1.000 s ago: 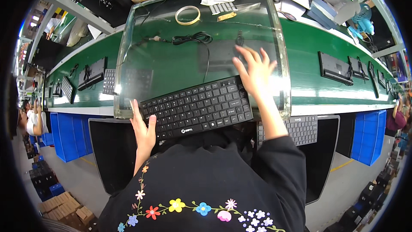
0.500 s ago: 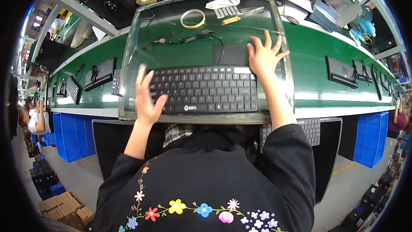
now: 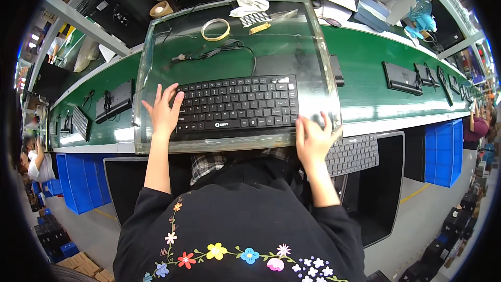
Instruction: Testing computer keyboards at a factory workstation by typing and checking keys.
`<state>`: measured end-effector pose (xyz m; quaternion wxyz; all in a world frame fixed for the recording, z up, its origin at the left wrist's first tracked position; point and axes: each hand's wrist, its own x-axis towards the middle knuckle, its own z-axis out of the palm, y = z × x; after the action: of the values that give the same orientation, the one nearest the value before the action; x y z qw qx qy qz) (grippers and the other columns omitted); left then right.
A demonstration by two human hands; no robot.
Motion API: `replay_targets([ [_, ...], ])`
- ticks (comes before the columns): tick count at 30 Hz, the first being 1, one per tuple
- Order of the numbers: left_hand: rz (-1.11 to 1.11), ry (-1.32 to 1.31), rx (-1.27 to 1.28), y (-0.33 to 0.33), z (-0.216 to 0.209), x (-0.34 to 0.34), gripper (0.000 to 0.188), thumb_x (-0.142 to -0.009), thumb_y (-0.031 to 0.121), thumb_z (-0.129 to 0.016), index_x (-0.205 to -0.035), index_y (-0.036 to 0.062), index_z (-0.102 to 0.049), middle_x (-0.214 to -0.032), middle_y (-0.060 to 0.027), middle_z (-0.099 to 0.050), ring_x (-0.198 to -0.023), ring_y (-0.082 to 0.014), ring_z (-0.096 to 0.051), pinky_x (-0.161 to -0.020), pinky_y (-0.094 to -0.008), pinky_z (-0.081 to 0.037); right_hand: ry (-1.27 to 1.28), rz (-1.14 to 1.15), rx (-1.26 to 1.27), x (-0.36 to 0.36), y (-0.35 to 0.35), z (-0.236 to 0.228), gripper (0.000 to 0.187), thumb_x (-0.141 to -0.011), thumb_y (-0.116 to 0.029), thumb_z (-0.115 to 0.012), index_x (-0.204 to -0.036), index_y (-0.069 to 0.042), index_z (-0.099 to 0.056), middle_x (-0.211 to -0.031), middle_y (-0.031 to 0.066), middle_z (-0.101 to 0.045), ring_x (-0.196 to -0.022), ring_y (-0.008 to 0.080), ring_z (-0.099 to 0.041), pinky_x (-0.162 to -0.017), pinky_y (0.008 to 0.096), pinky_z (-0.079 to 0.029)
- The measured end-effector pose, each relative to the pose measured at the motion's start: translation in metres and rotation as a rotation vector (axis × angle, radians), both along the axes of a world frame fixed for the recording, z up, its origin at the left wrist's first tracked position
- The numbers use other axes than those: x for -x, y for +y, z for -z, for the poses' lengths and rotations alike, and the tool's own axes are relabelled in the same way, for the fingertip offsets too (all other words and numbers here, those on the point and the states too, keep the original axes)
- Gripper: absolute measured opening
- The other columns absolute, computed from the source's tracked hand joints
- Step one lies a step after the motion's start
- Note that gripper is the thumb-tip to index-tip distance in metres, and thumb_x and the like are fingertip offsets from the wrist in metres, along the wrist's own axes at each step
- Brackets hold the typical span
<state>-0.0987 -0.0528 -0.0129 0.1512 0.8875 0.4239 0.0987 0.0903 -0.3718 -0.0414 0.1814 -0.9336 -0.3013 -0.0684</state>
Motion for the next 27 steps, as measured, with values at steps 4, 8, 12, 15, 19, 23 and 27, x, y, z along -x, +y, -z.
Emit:
replay_targets([
  [4,0.019,-0.049,0.067,-0.006,0.004,0.009,0.057,-0.089,0.047,-0.053,-0.135,0.0163,-0.043,-0.131,-0.0104,-0.053,-0.14,-0.0315,-0.02,-0.108,-0.0616,0.004,-0.111,-0.059,-0.048,0.006,-0.006,0.004,0.027,-0.085,-0.034,-0.062,-0.107,-0.021,-0.066,-0.115,-0.0024,-0.062,-0.123,0.0294,-0.043,-0.104,0.0672,-0.011],
  [8,0.199,-0.313,0.024,-0.032,-0.006,0.04,0.069,-0.083,0.044,-0.062,-0.14,0.0155,-0.037,-0.147,-0.0066,-0.036,-0.14,-0.0378,-0.017,-0.109,-0.0609,-0.005,-0.043,-0.138,-0.274,-0.015,0.013,0.003,0.04,-0.083,-0.039,-0.064,-0.119,-0.023,-0.06,-0.135,0.0031,-0.049,-0.127,0.0338,-0.037,-0.104,0.064,-0.016],
  [12,0.205,-0.033,-0.15,-0.055,-0.006,0.063,0.056,-0.081,0.046,-0.063,-0.13,0.0209,-0.053,-0.15,-0.0044,-0.03,-0.14,-0.0396,-0.014,-0.109,-0.0616,-0.007,-0.03,-0.19,-0.155,-0.022,0.025,0.0,0.045,-0.081,-0.042,-0.064,-0.124,-0.028,-0.056,-0.141,0.0048,-0.04,-0.129,0.0369,-0.032,-0.104,0.0617,-0.02],
  [15,0.152,-0.023,-0.113,-0.063,0.001,0.072,0.052,-0.082,0.044,-0.062,-0.129,0.0205,-0.054,-0.149,-0.0045,-0.032,-0.14,-0.0405,-0.014,-0.109,-0.0608,-0.008,-0.086,-0.178,-0.135,-0.011,0.028,-0.004,0.044,-0.079,-0.04,-0.066,-0.119,-0.023,-0.059,-0.14,0.0083,-0.041,-0.129,0.0397,-0.031,-0.102,0.0602,-0.024],
  [19,0.173,-0.196,-0.133,-0.071,-0.001,0.08,0.047,-0.077,0.044,-0.068,-0.118,0.0219,-0.062,-0.146,-0.0068,-0.037,-0.138,-0.0417,-0.017,-0.107,-0.0629,-0.011,-0.019,-0.549,-0.327,0.023,0.047,-0.016,0.045,-0.071,-0.032,-0.072,-0.115,-0.023,-0.062,-0.141,0.0101,-0.04,-0.133,0.0396,-0.025,-0.105,0.0584,-0.021],
  [23,0.187,-0.154,-0.23,-0.071,-0.026,0.078,0.037,-0.077,0.038,-0.068,-0.109,0.02,-0.067,-0.141,-0.0078,-0.043,-0.136,-0.0409,-0.024,-0.107,-0.0608,-0.015,0.008,-0.989,-0.019,0.064,0.123,-0.033,0.036,-0.074,-0.042,-0.071,-0.099,-0.016,-0.066,-0.14,0.008,-0.042,-0.136,0.0404,-0.02,-0.104,0.0699,-0.003],
  [27,0.219,-0.397,-0.303,-0.052,-0.06,0.054,0.035,-0.079,0.027,-0.066,-0.109,0.0097,-0.065,-0.134,-0.0138,-0.05,-0.131,-0.0428,-0.031,-0.108,-0.0487,-0.026,0.038,-1.184,-0.174,0.082,0.23,-0.04,0.031,-0.086,-0.038,-0.057,-0.104,-0.014,-0.064,-0.124,0.0032,-0.057,-0.129,0.0311,-0.037,-0.106,0.065,-0.016],
])
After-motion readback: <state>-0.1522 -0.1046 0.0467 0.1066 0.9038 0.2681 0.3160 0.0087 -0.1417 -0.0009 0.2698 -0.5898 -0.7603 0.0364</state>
